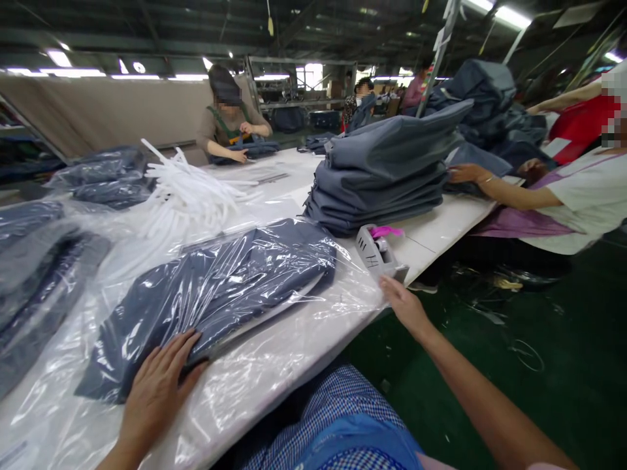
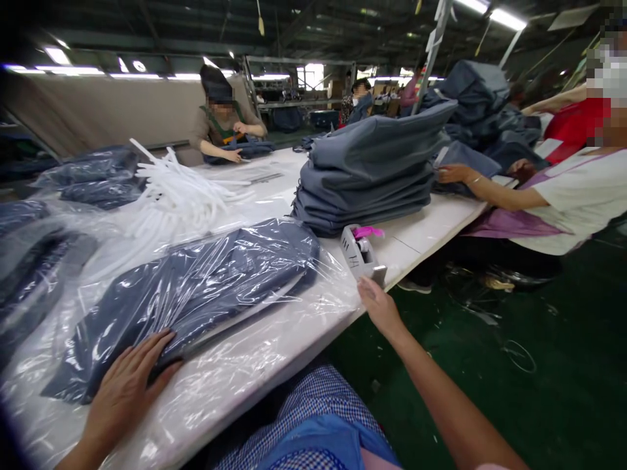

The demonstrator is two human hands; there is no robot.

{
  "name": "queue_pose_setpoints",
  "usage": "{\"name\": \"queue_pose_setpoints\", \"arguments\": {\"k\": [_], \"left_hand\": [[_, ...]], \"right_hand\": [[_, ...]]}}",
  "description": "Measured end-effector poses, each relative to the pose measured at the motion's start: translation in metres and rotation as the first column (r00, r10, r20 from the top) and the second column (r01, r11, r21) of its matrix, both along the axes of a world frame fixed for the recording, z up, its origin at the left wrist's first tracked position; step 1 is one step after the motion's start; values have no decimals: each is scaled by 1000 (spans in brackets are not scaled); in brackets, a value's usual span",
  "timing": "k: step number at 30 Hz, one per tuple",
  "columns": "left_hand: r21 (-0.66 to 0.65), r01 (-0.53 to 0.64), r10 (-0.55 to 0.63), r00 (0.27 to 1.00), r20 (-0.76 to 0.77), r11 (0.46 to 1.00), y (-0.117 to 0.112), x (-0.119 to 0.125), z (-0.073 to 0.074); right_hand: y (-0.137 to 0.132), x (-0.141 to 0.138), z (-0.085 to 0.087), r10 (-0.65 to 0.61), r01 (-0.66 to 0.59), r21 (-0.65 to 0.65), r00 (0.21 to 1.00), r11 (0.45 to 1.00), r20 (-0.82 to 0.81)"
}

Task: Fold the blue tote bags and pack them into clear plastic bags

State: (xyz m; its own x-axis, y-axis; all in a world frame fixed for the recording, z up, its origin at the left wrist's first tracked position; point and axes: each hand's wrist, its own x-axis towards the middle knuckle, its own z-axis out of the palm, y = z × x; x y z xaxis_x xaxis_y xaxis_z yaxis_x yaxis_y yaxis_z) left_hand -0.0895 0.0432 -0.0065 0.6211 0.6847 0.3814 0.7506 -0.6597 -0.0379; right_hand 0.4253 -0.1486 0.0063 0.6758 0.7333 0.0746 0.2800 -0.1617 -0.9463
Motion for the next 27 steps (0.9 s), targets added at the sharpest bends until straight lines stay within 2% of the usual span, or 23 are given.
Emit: {"name": "queue_pose_setpoints", "arguments": {"k": [2, 4, 7, 9, 11, 14, 15, 18, 21, 24, 27], "left_hand": [[0, 4, -4, 1000, 2, 1000, 0, 0, 1], [-6, 11, -11, 1000, 6, 1000, 0, 1, 2], [-24, 4, -3, 1000, 14, 1000, -1, 3, 2], [-33, -6, 7, 1000, 22, 999, -2, 4, 3], [-43, -7, 9, 1000, 29, 999, -2, 5, 3], [-63, -4, 5, 1000, 23, 998, 0, 3, 4], [-68, -5, 6, 1000, 18, 998, 1, 3, 4], [-82, -1, 0, 1000, -4, 997, 3, 1, 5], [-91, 7, -9, 1000, -19, 996, 3, 0, 7], [-87, 9, -11, 1000, -25, 996, 0, 2, 9], [-61, -8, 7, 1000, -18, 998, -3, 6, 11]], "right_hand": [[6, 2, 1, 87, -86, -97, 996, 992, 6], [-2, 8, -4, 93, -97, -113, 995, 989, -42], [-32, 19, -19, -75, 77, 5, 981, 997, -179], [-53, 21, -28, -179, 199, 76, 960, 977, -214], [-63, 16, -34, -156, 180, 118, 970, 977, -186], [-52, 0, -33, 13, 8, 149, 989, 989, -145], [-43, -4, -32, 26, -4, 158, 990, 987, -140], [-19, -4, -28, -104, 136, 170, 977, 976, -184], [-15, 8, -33, -213, 262, 150, 936, 953, -281], [-29, 18, -41, -204, 235, 93, 943, 968, -262], [-46, 13, -34, -175, 175, 24, 984, 984, -30]]}}
